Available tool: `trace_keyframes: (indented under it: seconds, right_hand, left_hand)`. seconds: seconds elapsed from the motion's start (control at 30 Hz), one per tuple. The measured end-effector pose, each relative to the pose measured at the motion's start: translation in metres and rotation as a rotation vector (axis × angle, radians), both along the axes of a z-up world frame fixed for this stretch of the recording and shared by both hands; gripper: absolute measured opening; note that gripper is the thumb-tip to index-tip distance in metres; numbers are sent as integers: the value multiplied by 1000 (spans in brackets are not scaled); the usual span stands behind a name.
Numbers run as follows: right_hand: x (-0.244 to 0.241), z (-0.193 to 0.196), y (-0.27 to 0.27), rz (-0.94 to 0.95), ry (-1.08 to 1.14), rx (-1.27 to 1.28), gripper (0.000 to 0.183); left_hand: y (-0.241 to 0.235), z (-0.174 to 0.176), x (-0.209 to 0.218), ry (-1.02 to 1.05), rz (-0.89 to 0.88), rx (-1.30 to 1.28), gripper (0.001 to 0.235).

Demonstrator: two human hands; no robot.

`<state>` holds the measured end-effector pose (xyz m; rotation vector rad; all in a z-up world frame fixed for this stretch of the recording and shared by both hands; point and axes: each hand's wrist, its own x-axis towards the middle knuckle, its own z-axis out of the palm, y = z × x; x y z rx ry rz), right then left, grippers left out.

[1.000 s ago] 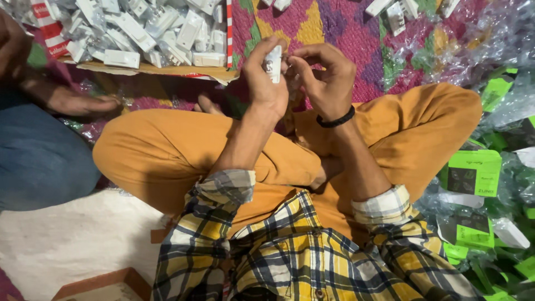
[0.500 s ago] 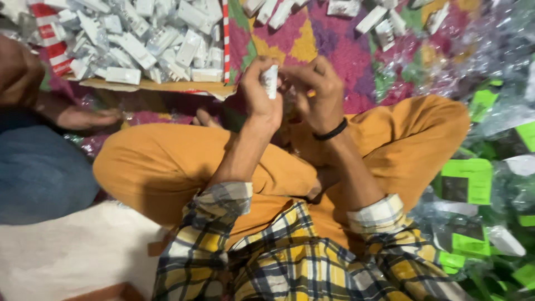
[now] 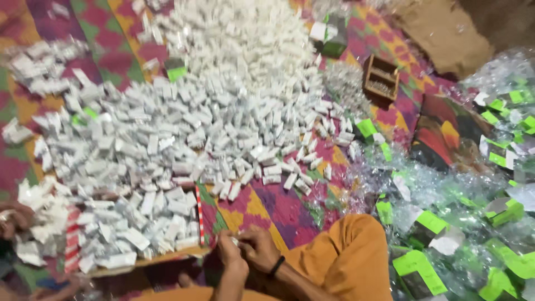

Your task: The person sits on the floor and repeatedly picks up small white boxes, opens them, and places them into clear plastic bags. They handle the items one at a time, working through a large pile of boxes and packaging materials.

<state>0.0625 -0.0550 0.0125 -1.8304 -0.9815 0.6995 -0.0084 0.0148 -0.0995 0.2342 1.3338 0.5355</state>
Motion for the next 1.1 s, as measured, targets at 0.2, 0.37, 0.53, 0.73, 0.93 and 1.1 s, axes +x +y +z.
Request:
trace_keyframes:
  seconds: [0.2,0.37,0.53,0.73,0.93,1.1]
  right_hand:
    - [31,-2,-10,-68,47,-83,13]
    - [44,8,-13,-1,-121,-26,21]
    - [44,10,-15,31,-167,56,26]
    - [45,25,-11,81,-79,-37,20]
    - [55,30,-13,175,-201,4,15]
    - [63,21,-14,65,-154,-151,15]
  left_hand:
    - [11,0,12,-214,-86,159,16]
    - [4,5,18,-223,-46,261,19]
    - [1,-7,18,-29,-140,406,20]
    - [2,-6,18,29,-193,454,31]
    - [2,2,19,-31,-230,310,30]
    - [9,17,17,111,-359,422,26]
